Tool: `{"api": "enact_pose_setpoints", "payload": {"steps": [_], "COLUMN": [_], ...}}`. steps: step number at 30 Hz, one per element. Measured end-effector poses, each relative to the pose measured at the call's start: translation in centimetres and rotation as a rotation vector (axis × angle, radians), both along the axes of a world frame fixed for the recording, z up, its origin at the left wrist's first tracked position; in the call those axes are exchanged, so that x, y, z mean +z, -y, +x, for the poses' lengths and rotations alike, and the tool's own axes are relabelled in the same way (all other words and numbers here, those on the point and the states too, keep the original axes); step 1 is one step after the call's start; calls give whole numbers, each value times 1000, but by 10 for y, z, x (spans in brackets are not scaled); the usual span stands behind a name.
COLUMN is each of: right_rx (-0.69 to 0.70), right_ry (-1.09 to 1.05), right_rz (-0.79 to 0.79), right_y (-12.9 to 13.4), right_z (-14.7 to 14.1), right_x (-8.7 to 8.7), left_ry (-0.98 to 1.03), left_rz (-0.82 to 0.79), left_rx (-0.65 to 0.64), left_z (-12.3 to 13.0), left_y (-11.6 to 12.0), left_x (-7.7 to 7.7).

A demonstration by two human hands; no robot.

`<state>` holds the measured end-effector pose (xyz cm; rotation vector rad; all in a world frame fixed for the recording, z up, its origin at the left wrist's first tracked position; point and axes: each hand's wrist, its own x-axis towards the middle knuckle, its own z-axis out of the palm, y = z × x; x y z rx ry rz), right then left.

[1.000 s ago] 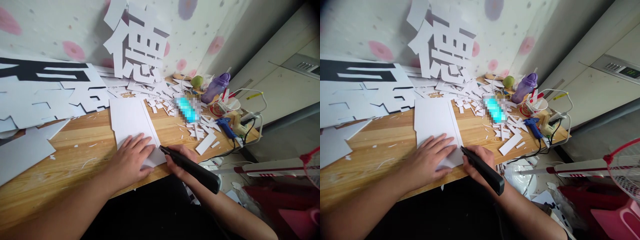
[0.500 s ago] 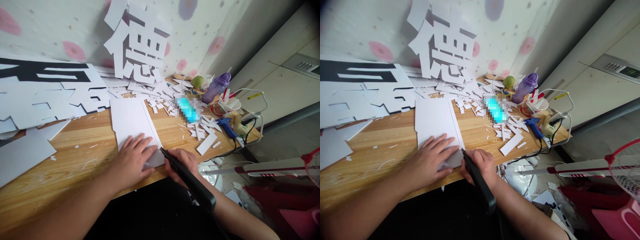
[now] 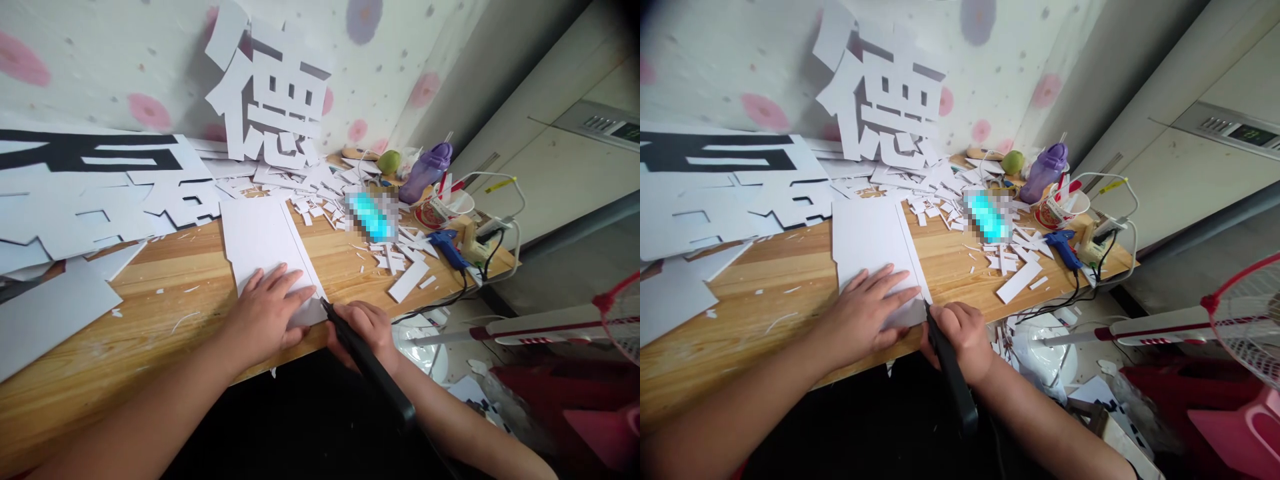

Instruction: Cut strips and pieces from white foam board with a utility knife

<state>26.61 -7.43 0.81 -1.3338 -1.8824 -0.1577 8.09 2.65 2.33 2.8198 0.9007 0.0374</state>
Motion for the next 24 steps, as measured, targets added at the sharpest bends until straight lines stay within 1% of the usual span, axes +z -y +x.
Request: {"api": "enact_pose_setpoints", "payload": {"steps": [4, 9, 15, 19, 24], "right_rx": [-6, -49, -43, -37, -8], "right_ry": [3, -31, -4, -13, -47], "right_rz": [13, 19, 80, 78, 131], "right_y": [10, 20, 24, 27, 28], "right_z": [-1, -2, -2, -2, -2], "right_x": [-1, -9, -15, -16, -18], "left_ry": [10, 31, 28, 35, 34], "left_rz": [1, 21, 42, 46, 38], "left_rx": [0, 2, 2, -6, 0], "left_z": [0, -1, -1, -2, -1], "left_y": [0, 1, 2, 1, 2], "left_x": [0, -2, -2, -4, -3]}}
